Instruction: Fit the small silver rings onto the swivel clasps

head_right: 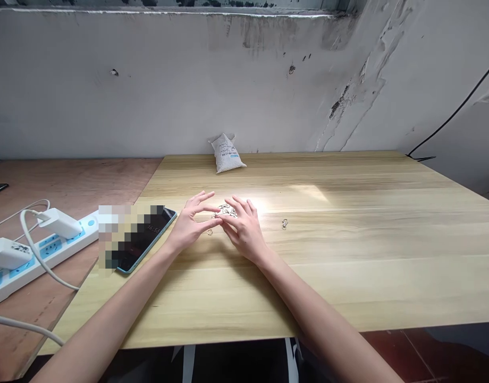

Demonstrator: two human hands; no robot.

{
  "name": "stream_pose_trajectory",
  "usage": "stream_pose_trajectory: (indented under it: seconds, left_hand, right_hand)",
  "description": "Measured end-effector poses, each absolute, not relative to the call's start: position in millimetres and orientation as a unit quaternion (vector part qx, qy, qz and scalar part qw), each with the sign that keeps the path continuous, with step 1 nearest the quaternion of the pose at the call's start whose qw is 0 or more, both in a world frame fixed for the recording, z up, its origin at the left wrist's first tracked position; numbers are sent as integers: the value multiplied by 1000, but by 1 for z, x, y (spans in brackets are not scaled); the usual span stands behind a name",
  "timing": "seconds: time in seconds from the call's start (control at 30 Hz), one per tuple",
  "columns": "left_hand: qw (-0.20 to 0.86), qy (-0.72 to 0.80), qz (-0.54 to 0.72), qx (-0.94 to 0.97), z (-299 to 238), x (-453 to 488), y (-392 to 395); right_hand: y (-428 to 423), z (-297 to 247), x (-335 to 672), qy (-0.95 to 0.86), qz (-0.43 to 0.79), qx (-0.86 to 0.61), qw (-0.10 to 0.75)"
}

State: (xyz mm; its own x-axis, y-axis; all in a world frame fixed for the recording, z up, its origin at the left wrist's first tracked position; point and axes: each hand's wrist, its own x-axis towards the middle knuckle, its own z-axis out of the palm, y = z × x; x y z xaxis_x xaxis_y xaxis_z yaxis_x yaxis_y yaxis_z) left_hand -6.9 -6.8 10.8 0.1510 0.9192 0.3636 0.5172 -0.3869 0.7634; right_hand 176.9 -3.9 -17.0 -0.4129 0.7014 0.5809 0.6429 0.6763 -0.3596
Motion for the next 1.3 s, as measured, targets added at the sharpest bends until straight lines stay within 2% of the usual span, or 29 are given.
stream_pose_trajectory:
  seconds: [0.2,0.5,0.6,0.7,0.87,1.07,1.17,1.3]
  left_hand:
    - [257,477,410,734,9,-10,-6]
    - [-9,429,274,861,9,-7,-7]
    - [-42,404,264,875,10,2,-13]
    - [-48,412,275,868,8,5,-13]
    - [-15,469,278,838,8,-19,0]
    - [178,462,206,844,21,-54,5]
    - [228,440,182,849,21,-53,1]
    - [203,432,164,863,15,-46,1]
  right_hand:
    - [-2,-17,179,-834,64,-398,378]
    - [1,-15,178,-823,205,-409,338]
    - [-1,-12,175,-801,263,-416,341]
    - [1,-13,180,-792,270,-420,352]
    - [17,-16,195,-797,166,-464,350]
    - [30,3,242,-799,130,-475,346]
    - [24,9,284,-795,136,-520,281]
    - [3,0,325,-831,53,-528,170]
